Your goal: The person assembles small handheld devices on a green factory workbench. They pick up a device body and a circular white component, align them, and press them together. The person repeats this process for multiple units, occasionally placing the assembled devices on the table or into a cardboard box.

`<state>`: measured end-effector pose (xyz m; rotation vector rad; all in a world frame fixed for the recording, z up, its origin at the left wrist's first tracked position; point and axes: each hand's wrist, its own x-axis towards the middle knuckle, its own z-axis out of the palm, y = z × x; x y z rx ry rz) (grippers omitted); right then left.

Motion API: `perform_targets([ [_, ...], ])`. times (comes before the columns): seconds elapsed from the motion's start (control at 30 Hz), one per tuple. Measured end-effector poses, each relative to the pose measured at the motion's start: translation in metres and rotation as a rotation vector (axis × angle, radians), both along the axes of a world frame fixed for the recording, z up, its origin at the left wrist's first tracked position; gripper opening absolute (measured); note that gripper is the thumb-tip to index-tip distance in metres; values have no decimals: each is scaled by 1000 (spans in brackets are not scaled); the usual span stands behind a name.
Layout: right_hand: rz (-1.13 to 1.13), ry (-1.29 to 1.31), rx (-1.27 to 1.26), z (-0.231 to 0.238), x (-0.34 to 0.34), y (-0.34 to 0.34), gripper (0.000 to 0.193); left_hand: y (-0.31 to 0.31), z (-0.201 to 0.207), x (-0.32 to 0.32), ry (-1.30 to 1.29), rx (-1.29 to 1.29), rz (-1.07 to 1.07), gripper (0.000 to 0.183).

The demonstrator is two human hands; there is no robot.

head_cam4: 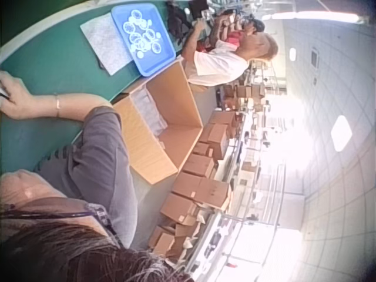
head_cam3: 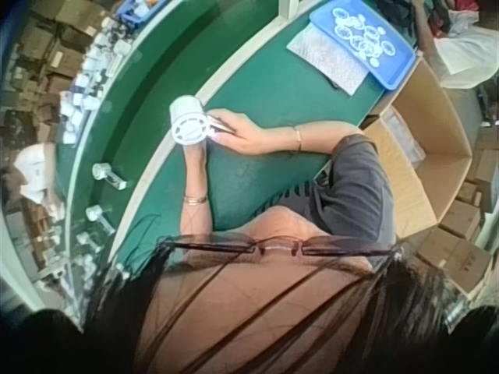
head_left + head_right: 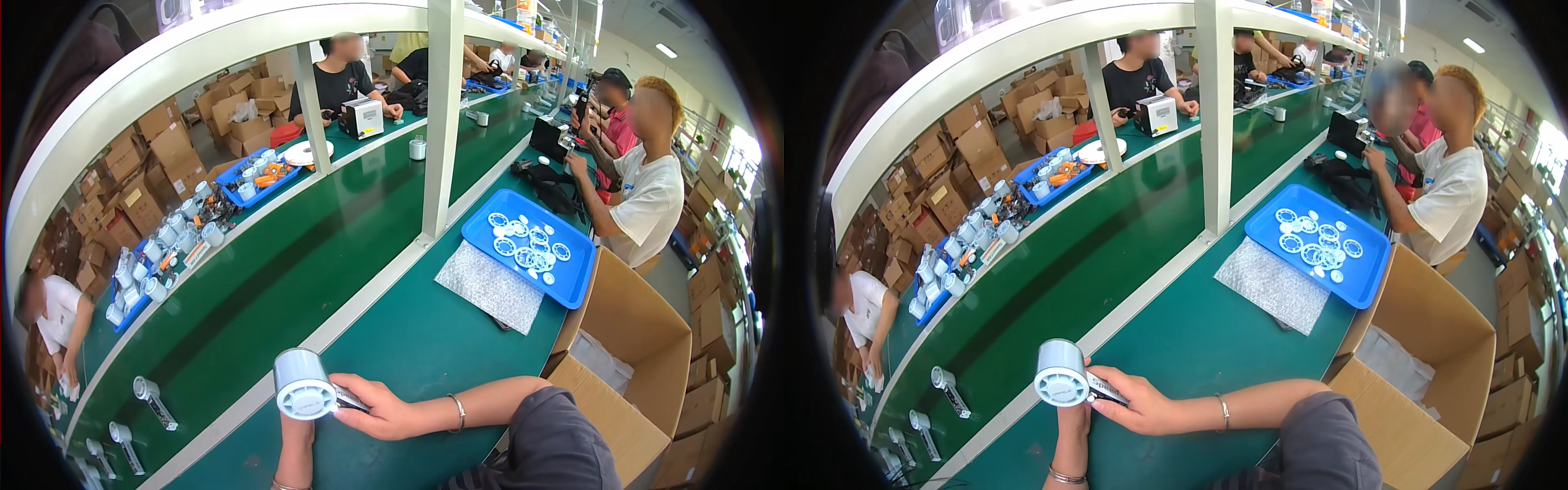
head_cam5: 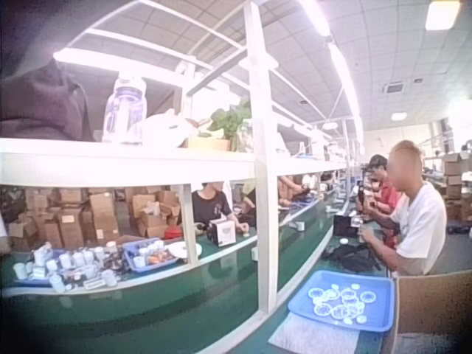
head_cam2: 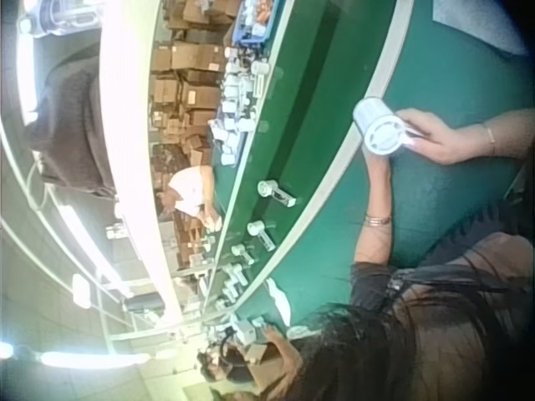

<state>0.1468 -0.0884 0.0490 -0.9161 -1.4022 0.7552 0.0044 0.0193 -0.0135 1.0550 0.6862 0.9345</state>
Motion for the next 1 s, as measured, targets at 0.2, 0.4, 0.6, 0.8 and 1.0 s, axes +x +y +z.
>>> perform_targets([
  [0.2, 137, 6, 56, 35, 1, -21, 47, 9, -9, -5, -130, 87, -237, 45],
  [0.4, 246, 13, 94, 52, -2, -33, 47, 4, 11, -4, 92, 81, -206, 42],
  [0.6, 356, -7, 88, 57, -2, -39, 46, 13, -5, -5, 64, 54, -239, 41],
  [0.8, 252, -111, 178, 66, -1, -42, 43, 8, 5, -3, 67, 53, -237, 37],
  [1.0, 284, -116, 163, 68, -4, -44, 42, 3, 12, -2, 78, 47, -217, 35],
])
